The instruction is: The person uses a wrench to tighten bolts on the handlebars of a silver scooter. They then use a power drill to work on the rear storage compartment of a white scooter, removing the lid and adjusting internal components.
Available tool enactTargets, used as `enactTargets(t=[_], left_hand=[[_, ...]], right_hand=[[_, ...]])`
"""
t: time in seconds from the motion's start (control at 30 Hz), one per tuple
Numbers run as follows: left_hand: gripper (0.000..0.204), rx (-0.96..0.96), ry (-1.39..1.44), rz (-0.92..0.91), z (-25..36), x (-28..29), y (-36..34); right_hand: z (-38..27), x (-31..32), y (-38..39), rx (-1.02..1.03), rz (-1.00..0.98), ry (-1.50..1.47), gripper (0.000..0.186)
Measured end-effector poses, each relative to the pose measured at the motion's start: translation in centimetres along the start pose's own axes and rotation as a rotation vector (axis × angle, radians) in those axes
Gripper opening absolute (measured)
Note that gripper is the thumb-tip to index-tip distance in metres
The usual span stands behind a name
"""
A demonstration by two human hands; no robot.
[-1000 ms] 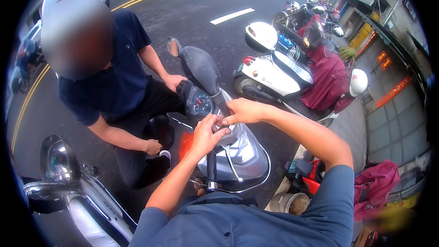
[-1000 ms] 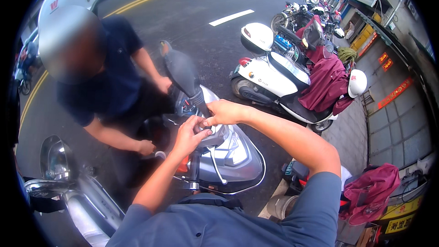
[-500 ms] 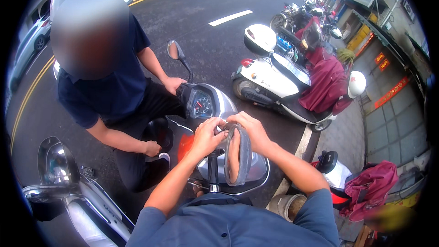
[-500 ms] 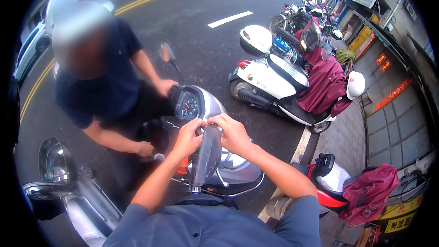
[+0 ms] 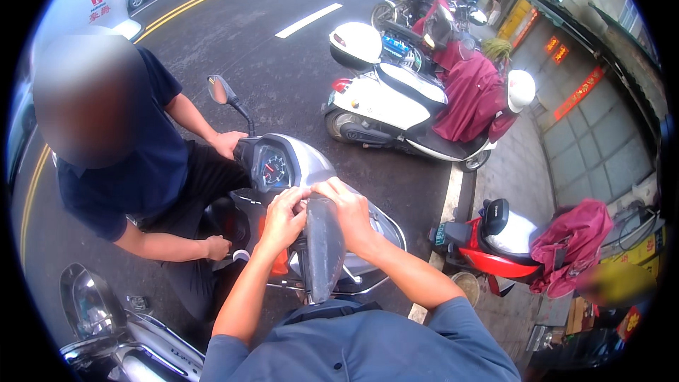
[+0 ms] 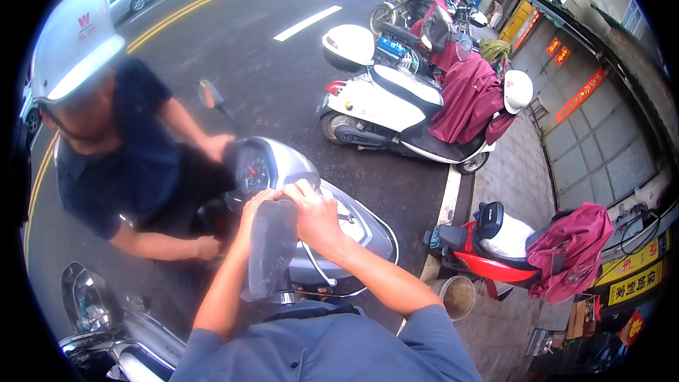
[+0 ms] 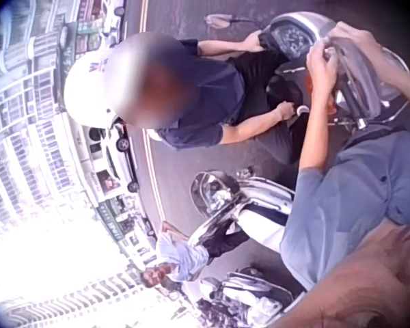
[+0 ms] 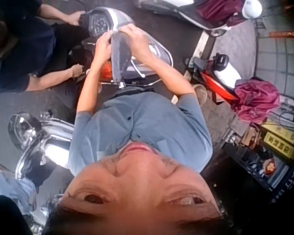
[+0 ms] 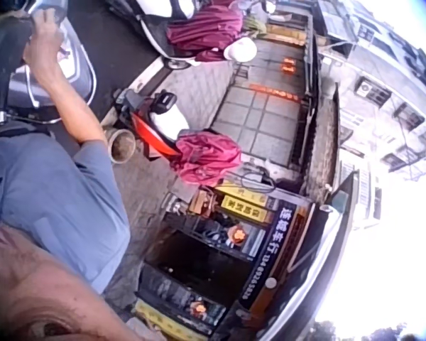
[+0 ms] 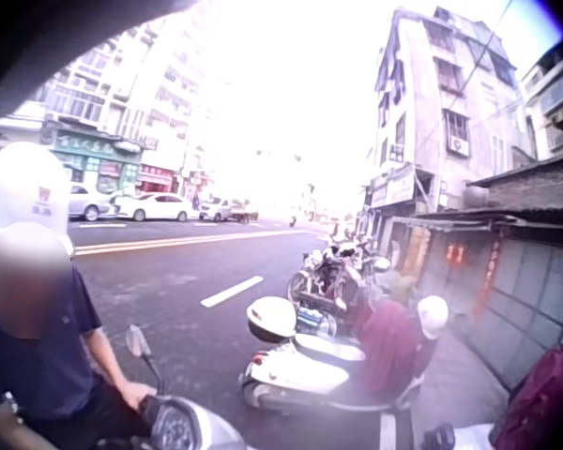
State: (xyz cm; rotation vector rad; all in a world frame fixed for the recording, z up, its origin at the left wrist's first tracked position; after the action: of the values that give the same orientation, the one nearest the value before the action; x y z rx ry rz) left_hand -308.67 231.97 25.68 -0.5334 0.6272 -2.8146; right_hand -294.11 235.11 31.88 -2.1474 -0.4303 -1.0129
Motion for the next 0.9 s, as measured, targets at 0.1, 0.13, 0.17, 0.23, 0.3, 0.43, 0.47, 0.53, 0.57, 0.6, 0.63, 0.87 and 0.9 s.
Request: enactTargets(t=[0.1, 0.13, 0.17, 0.23, 0.3, 0.43, 0.47, 0.53, 0.57, 0.6, 0.63, 0.87, 0.9], left_hand=[[0.031, 0.098, 0.021, -0.059, 0.0, 0.5, 0.1], [0.032, 0.149, 0.081, -0.056, 0.5, 0.5, 0.0], [0.034, 0.157, 0.037, -0.09, 0.1, 0.4, 0.2], [0.035, 0.123, -0.03, -0.119, 0.1, 0.1, 0.2], [0.038, 0.113, -0.014, -0.118, 0.4, 0.0, 0.1], [0.037, 0.082, 0.053, -0.206, -0.4, 0.4, -0.1], [0.037, 0.053, 0.068, -0.22, -0.5, 0.5, -0.1], [0.036, 0.053, 0.128, -0.236, -0.7, 0.6, -0.2], [0.035, 0.053, 0.147, -0.246, -0.8, 0.6, -0.4], [0.035, 0.057, 0.149, -0.249, -1.1, 0.6, -0.4], [0.035, 0.06, 0.152, -0.252, -1.4, 0.5, -0.3], [0.032, 0.146, 0.114, -0.203, 0.3, 0.1, -1.0], [0.031, 0.157, 0.099, -0.177, 0.8, 0.2, -1.0]], right_hand=[[-0.1, -0.3, -0.3, 0.059, -0.036, -0.034, 0.033], [0.1, -0.2, -0.2, 0.088, -0.048, -0.063, 0.033], [1.0, -0.6, 0.2, 0.104, -0.041, -0.126, 0.036], [1.0, -0.3, 0.4, 0.158, -0.001, -0.232, 0.036], [2.1, 0.1, 0.6, 0.153, -0.054, -0.407, 0.033], [2.1, -0.1, 0.8, -0.077, -0.161, -0.461, 0.026], [2.3, -0.4, 0.9, -0.09, -0.164, -0.498, 0.026], [3.3, -1.7, 2.0, -0.211, -0.111, -0.585, 0.028], [3.8, -2.4, 2.5, -0.254, -0.06, -0.628, 0.029], [4.1, -3.2, 3.1, -0.365, -0.066, -0.73, 0.031], [4.2, -3.6, 3.3, -0.371, -0.052, -0.747, 0.031], [5.6, -2.7, 2.5, -0.542, -0.133, -0.878, 0.037], [5.6, -2.9, 2.4, -0.601, -0.196, -0.956, 0.038]])
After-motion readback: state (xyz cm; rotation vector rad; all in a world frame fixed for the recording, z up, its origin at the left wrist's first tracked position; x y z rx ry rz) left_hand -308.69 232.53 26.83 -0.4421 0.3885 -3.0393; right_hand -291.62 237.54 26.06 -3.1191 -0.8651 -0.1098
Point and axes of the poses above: each hand's wrist, its own y-axis away from the middle knuckle, its own x-axis out of the back of the hand, z = x × y, the point moved 5 cm from there along -y, towards the middle knuckle, and after that the axes turned 7 degrees about y, right-handed, at the moved point
